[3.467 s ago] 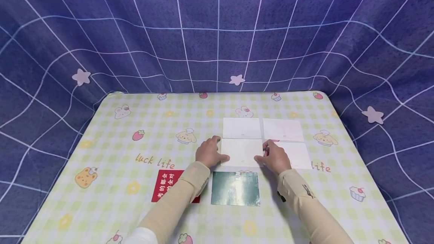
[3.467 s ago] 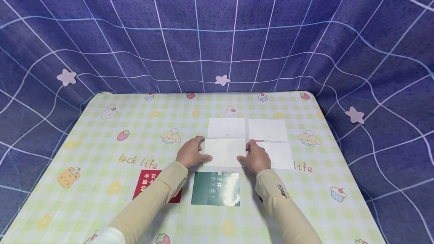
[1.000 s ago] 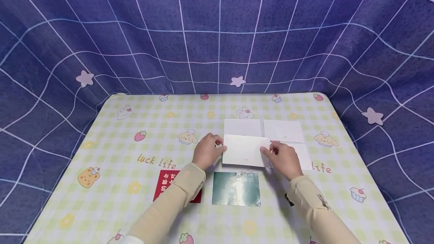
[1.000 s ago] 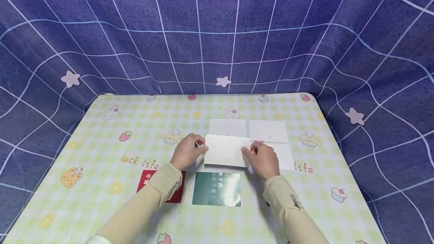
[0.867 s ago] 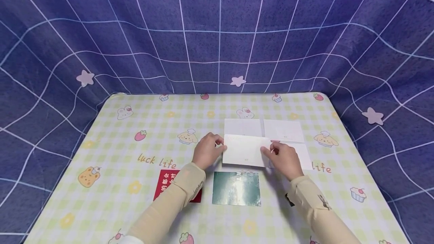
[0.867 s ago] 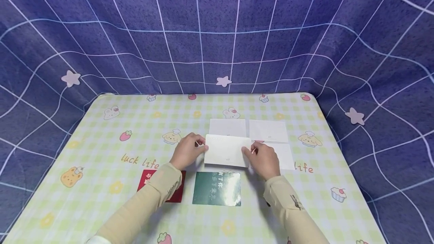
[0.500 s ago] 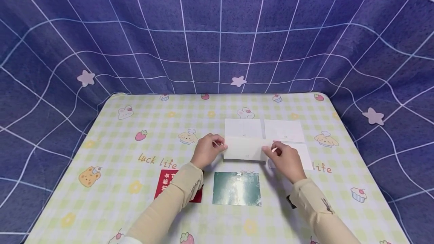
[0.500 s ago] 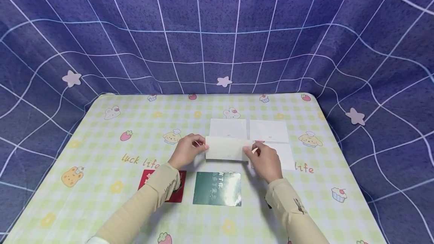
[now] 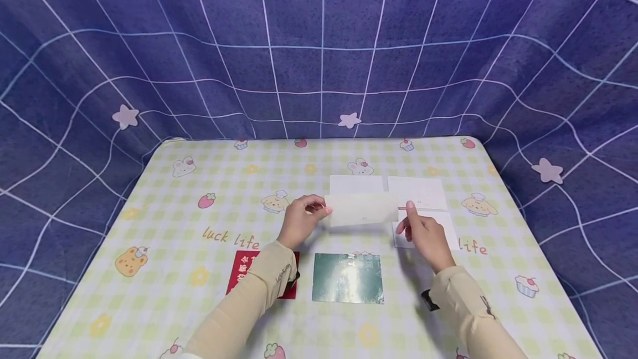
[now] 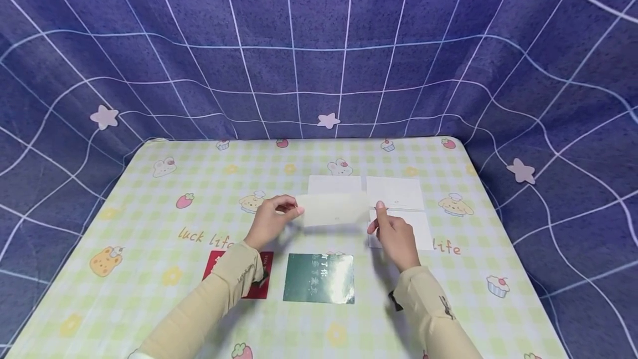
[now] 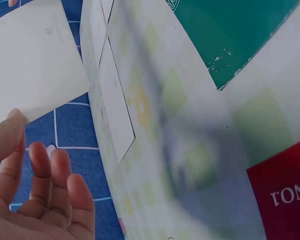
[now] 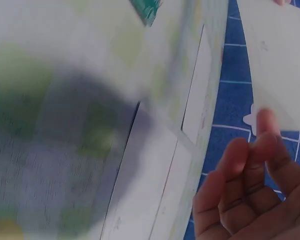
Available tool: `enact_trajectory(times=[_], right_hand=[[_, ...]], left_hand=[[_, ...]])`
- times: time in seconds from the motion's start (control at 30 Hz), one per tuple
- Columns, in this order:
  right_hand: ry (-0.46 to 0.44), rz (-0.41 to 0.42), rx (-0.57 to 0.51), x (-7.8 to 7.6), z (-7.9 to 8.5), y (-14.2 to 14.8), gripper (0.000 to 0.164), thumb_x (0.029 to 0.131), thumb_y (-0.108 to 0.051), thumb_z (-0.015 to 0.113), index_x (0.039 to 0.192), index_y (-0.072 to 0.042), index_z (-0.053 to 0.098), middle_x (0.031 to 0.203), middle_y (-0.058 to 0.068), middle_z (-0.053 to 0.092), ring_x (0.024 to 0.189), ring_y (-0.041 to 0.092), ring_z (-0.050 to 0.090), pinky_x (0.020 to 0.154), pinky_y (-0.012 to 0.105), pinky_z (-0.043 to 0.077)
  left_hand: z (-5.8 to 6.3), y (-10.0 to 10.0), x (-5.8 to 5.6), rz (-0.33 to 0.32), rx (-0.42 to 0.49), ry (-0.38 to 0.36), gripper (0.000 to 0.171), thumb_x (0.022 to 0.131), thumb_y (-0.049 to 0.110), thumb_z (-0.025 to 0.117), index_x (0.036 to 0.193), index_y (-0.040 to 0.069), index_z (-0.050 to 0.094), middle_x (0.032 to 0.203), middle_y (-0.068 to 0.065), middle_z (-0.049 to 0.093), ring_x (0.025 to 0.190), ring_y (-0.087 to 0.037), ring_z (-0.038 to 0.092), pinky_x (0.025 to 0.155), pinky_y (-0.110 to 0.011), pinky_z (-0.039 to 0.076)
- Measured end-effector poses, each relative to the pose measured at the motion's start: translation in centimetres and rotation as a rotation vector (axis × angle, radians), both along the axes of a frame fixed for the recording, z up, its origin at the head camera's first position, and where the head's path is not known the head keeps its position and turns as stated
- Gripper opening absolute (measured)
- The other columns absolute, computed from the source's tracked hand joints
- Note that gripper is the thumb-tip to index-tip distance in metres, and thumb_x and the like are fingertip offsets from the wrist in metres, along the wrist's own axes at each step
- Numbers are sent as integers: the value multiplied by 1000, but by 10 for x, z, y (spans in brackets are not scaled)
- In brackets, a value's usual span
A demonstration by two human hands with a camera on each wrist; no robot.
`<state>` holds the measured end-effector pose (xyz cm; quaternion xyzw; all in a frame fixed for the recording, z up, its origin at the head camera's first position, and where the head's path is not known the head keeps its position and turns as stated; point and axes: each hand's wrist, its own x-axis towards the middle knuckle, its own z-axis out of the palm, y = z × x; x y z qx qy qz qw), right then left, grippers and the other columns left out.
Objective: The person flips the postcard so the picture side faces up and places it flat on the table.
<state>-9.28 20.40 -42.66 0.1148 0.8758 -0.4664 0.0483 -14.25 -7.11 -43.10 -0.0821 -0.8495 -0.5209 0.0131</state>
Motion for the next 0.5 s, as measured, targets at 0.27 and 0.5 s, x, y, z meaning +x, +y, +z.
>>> enact_trajectory(times=[0.27, 0.5], right_hand=[[-61, 24, -141, -5, 0, -3, 81, 104, -66, 28, 87, -5, 78, 72, 4, 60, 74, 20, 52, 70, 33, 41], [-67, 68, -265, -5, -4, 0, 51, 108, -39, 47, 111, 6, 73, 84, 9, 65, 85, 22, 60, 83, 38, 50]], left_hand=[[-3, 2, 2, -31, 39, 7, 11, 88, 10, 80, 94, 3, 75, 88, -5, 67, 86, -23, 64, 77, -34, 49], [-6, -3, 1, -65, 6, 29, 9, 86, 4, 79, 94, 9, 77, 88, -2, 67, 84, -20, 64, 78, -33, 51]])
